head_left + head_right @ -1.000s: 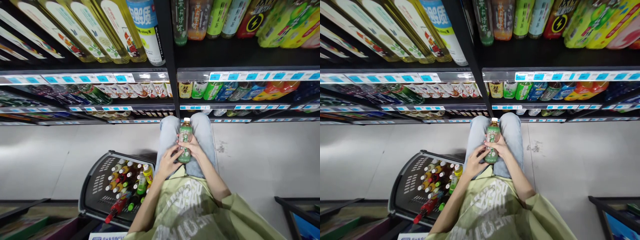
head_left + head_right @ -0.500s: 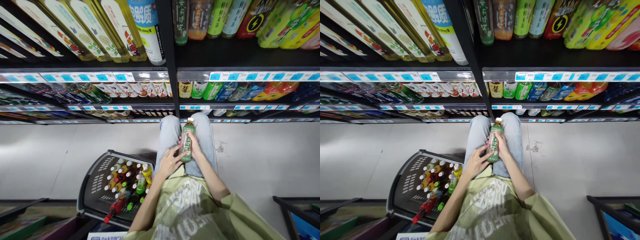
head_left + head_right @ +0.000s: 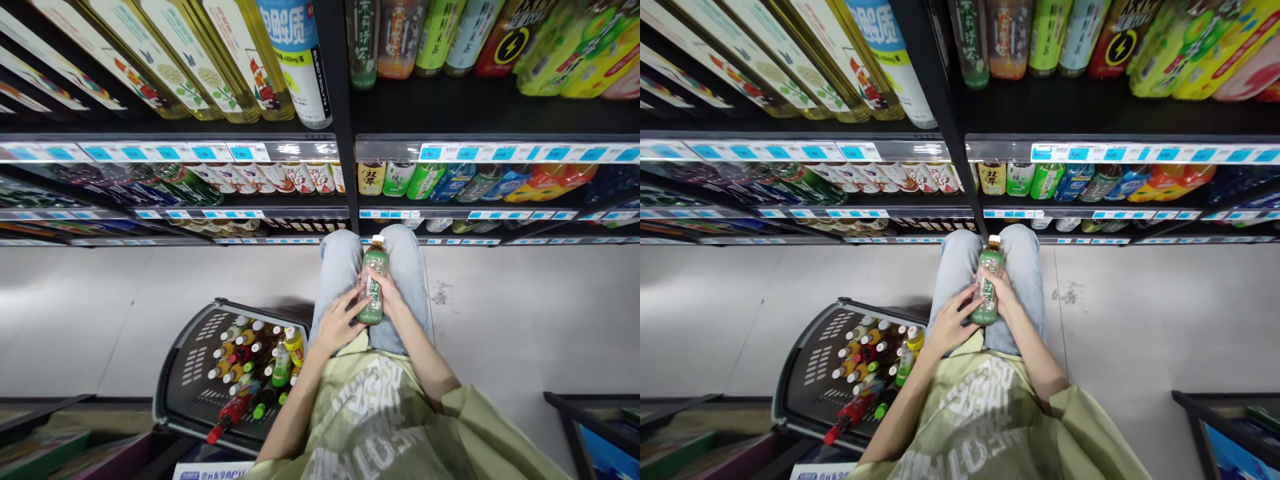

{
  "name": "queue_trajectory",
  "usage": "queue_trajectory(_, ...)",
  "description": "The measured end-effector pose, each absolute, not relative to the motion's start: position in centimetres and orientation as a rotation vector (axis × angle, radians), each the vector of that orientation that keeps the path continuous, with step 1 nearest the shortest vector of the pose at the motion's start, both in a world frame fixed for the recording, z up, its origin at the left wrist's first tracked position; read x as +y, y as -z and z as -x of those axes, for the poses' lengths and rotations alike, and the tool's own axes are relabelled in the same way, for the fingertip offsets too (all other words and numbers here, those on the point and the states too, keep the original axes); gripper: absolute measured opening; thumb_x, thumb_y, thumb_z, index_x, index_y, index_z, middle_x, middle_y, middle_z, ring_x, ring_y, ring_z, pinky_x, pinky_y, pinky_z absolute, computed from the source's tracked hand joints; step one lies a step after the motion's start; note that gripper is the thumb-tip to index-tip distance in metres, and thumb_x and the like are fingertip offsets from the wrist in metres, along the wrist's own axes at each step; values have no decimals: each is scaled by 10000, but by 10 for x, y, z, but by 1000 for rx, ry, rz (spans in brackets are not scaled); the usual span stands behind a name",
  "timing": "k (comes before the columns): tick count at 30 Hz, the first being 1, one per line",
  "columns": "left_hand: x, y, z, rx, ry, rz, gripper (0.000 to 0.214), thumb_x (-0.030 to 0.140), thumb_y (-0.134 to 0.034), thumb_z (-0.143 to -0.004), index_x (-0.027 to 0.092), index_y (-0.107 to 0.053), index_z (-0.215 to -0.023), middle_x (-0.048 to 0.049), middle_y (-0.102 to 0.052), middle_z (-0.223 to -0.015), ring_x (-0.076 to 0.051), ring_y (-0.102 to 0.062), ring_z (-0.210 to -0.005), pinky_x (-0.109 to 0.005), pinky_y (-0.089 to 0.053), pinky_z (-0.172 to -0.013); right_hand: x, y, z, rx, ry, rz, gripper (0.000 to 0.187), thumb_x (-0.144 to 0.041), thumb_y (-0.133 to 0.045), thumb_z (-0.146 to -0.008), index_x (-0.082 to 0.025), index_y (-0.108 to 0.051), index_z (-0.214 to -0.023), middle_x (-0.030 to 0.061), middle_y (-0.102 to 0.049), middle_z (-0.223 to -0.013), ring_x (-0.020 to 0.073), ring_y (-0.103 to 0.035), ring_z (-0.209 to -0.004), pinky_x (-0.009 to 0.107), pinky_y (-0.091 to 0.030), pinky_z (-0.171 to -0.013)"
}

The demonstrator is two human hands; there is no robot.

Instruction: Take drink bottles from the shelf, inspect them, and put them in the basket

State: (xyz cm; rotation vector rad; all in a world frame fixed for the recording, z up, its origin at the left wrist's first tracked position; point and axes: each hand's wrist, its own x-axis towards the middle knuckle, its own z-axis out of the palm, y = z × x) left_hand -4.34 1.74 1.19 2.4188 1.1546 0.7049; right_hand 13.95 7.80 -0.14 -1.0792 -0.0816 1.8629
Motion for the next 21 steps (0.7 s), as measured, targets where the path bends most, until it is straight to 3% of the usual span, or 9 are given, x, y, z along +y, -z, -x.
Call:
queue_trajectory(6,18,-12,45,1127,-754,-2369,570,287,-772,-1017,290,-632,-1570,-139,-658,-1613,-279,-735,-1342,-423,-668,-1053,78,-3,-138,-66,-1878,1082,635,-585,-1084,-553,-192,-733,-907,6,-772,-742,164,-693,-568,273,-603,-492)
queue_trajectory(14,15,-1,48,1095,-800,-2306,603,305,-792,-1016,280,-633,-1597,-149,-763,-1472,-263,-805,-1191,-434,-667,-1024,79,3,-138,-28,-1863,1135,541,-530,-1044,-649,-202,-706,-914,21,-777,-732,198,-742,-578,284,-620,-496)
queue_trajectory(19,16,-1,48,1096,-927,-2164,545,354,-856,-977,269,-722,-1498,-142,-832,-1324,-263,-822,-1138,-433,-684,-998,81,1,-141,3,-1910,1112,534,-560,-1008,-668,-195,-705,-913,25,-782,-759,189,-732,-578,281,-613,-476)
queue_trajectory(21,17,-4,47,1079,-926,-2061,580,460,-910,-921,260,-758,-1444,-148,-841,-1290,-281,-816,-1130,-454,-680,-1009,80,-2,-144,-31,-1944,1068,555,-588,-999,-649,-193,-712,-912,34,-789,-783,192,-724,-578,296,-617,-484)
